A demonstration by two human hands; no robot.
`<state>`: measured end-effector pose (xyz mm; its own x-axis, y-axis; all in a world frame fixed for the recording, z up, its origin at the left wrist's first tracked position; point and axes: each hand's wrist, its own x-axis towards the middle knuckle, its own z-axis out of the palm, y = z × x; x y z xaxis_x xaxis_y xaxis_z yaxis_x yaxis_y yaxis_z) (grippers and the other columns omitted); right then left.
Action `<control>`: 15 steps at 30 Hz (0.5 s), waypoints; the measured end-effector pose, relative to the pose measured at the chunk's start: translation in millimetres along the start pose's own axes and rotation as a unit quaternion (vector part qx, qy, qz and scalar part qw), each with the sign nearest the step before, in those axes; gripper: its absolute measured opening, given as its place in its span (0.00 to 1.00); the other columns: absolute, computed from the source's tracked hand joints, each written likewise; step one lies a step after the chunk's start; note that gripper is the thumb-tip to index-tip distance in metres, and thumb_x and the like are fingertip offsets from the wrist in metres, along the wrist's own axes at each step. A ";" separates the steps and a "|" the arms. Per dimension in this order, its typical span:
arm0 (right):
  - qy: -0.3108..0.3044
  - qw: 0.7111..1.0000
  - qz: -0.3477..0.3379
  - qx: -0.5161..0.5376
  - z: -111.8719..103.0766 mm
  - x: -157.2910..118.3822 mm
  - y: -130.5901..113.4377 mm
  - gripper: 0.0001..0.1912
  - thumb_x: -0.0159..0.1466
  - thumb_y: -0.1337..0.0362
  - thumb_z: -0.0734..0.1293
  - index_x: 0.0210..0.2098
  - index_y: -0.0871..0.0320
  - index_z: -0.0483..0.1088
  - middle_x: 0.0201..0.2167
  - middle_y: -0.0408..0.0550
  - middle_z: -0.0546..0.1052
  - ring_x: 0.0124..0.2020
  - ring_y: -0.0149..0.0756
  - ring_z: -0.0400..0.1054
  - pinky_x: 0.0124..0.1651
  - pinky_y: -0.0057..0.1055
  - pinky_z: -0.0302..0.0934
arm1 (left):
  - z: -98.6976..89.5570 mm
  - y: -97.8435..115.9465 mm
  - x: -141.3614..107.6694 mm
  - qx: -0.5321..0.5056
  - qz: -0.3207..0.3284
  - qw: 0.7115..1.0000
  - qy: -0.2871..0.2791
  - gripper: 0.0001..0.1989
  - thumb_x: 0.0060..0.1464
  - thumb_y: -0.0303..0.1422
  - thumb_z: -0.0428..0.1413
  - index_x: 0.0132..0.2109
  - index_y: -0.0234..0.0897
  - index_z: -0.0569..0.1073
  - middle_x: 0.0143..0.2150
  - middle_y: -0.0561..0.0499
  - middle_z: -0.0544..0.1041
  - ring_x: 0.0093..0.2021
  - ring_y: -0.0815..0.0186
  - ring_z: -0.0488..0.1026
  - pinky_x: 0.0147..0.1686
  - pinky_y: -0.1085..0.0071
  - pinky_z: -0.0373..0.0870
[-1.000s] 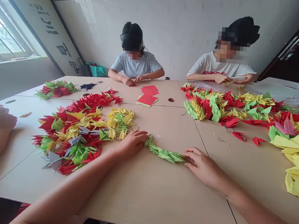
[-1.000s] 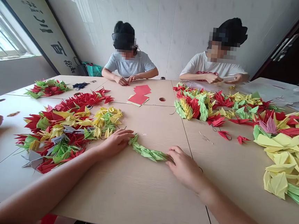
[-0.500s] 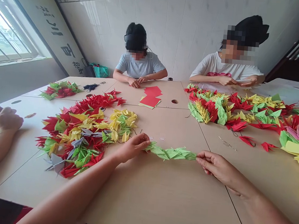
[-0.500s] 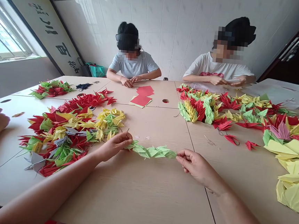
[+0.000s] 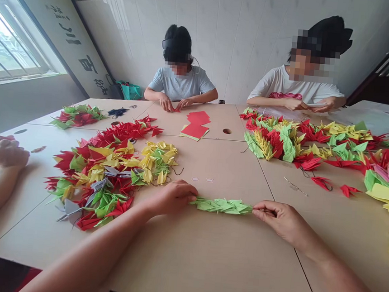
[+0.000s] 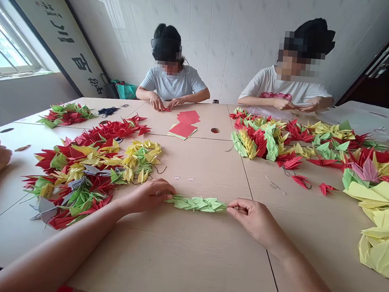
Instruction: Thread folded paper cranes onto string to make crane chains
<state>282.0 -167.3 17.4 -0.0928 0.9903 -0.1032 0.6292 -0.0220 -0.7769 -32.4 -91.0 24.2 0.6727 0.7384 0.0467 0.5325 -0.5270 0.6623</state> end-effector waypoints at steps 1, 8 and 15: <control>0.001 1.000 -0.004 -0.006 0.9 -0.1 0.5 0.17 0.58 0.48 0.63 0.29 0.54 0.74 0.24 0.42 0.74 0.26 0.34 0.65 0.27 0.25 0.57 | 1.1 0.2 -0.3 0.021 0.022 1.000 -0.004 0.14 0.56 0.41 0.52 0.45 0.40 0.73 0.39 0.48 0.75 0.41 0.64 0.69 0.42 0.68 0.65; 0.042 0.998 -0.052 -0.004 5.6 -2.1 -1.5 0.15 0.60 0.51 0.63 0.31 0.54 0.75 0.31 0.46 0.78 0.31 0.36 0.69 0.32 0.27 0.60 | 12.4 7.2 0.4 0.067 0.066 0.995 0.015 0.12 0.54 0.35 0.55 0.46 0.40 0.72 0.39 0.48 0.75 0.41 0.64 0.70 0.41 0.69 0.67; 0.024 0.994 -0.089 -0.053 11.5 -0.3 1.8 0.13 0.63 0.55 0.60 0.32 0.52 0.74 0.31 0.47 0.77 0.33 0.39 0.69 0.35 0.31 0.62 | 11.0 4.4 1.1 0.055 0.090 0.994 0.024 0.10 0.57 0.32 0.52 0.45 0.39 0.73 0.40 0.47 0.74 0.41 0.65 0.70 0.41 0.69 0.67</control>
<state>274.3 -169.3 8.9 -0.1748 0.9827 0.0607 0.6844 0.1656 -0.7100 -23.7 -97.2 19.0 0.7382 0.6461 0.1938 0.4611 -0.6930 0.5542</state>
